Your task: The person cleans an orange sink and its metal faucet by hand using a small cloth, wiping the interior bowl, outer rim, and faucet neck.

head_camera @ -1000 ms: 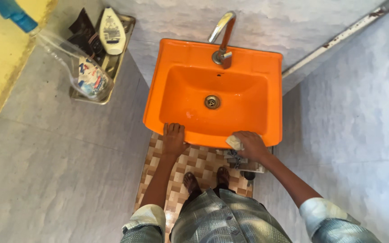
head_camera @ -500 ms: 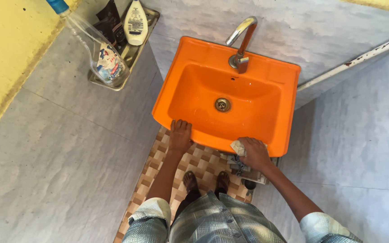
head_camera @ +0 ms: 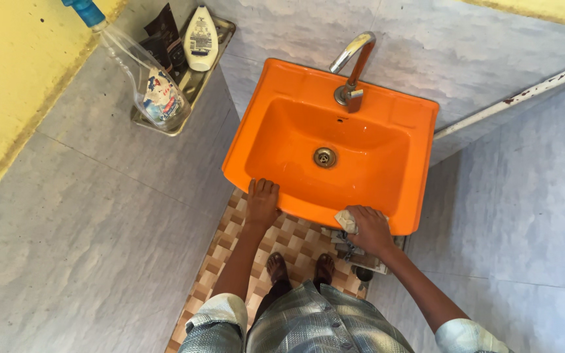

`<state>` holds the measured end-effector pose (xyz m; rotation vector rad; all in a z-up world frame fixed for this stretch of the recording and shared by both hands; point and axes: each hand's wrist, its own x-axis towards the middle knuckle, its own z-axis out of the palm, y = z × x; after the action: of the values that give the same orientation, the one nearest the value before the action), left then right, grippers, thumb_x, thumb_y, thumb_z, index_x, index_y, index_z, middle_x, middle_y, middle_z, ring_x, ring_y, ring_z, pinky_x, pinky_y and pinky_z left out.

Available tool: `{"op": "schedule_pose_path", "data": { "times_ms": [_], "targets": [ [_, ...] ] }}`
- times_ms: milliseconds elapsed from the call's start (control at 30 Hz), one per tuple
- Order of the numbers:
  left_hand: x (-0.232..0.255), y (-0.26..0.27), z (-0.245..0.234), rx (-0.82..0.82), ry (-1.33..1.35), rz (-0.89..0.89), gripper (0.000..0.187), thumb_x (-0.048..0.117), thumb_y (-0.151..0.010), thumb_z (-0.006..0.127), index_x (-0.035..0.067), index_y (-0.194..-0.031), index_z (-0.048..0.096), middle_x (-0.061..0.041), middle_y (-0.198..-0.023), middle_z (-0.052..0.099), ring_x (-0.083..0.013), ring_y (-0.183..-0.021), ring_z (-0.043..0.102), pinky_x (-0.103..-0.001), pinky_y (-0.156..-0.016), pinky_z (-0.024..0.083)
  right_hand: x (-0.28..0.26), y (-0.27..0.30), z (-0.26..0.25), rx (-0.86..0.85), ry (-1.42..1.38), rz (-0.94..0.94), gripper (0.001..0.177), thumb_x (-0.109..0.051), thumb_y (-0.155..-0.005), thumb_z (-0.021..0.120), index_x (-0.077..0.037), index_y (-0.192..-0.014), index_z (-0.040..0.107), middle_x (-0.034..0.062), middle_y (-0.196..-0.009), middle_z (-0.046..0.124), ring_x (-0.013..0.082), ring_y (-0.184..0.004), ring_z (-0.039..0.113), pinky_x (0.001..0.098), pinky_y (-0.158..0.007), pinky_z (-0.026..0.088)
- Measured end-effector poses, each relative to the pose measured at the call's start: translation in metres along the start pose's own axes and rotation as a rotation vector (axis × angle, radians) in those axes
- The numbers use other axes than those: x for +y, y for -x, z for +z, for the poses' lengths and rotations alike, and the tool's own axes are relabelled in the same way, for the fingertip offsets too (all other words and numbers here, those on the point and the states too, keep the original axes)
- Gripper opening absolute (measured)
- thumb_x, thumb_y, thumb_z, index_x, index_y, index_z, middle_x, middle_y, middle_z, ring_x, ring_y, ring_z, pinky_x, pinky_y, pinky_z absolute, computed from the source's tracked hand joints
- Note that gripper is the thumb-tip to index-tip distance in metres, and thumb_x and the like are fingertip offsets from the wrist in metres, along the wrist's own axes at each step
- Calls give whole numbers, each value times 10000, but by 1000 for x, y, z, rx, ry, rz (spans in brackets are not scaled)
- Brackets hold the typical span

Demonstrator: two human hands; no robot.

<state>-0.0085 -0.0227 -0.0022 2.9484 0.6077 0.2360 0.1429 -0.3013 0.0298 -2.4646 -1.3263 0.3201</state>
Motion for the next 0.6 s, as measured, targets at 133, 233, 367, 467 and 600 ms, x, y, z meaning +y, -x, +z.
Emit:
{"op": "schedule_pose_path", "data": {
  "times_ms": [133, 233, 367, 467, 600],
  "targets": [
    [0, -2, 0, -48, -9, -5, 696, 250, -609, 949, 81, -1199, 621, -97, -1231, 604, -308, -1310, 477, -544, -1215, 216, 0, 0, 1, -2, 1, 5, 669, -169, -630, 844, -108, -1247, 594, 93, -1177, 667, 301, -1175, 596, 450, -1015, 428],
    [-2, -1, 0, -49, 18, -6, 689, 252, -635, 940, 83, -1219, 615, -96, -1237, 596, -305, -1317, 473, -546, -1229, 205, 0, -1, 2, 20, 7, -5, 675, -165, -625, 841, -106, -1251, 594, 94, -1182, 667, 302, -1173, 596, 451, -1020, 426],
    [-2, -1, 0, -39, 19, -1, 693, 250, -635, 939, 77, -1222, 614, -101, -1231, 597, -308, -1310, 477, -543, -1229, 210, -2, -1, 0, 2, 5, 13, 667, -169, -635, 840, -111, -1253, 595, 92, -1182, 664, 295, -1180, 593, 444, -1028, 423],
    [-2, 0, 1, -5, 37, 2, 702, 240, -616, 941, 77, -1217, 617, -98, -1227, 599, -313, -1306, 478, -545, -1225, 213, -4, -1, -2, -11, 3, 23, 680, -173, -631, 848, -111, -1256, 590, 89, -1182, 661, 291, -1183, 589, 445, -1029, 416],
    [-2, 2, 0, 24, 57, 12, 704, 232, -599, 941, 75, -1205, 619, -96, -1212, 603, -315, -1296, 490, -549, -1225, 224, -7, -1, -4, -28, 11, 36, 673, -184, -637, 852, -119, -1252, 587, 81, -1177, 660, 284, -1187, 590, 439, -1029, 419]
  ]
}}
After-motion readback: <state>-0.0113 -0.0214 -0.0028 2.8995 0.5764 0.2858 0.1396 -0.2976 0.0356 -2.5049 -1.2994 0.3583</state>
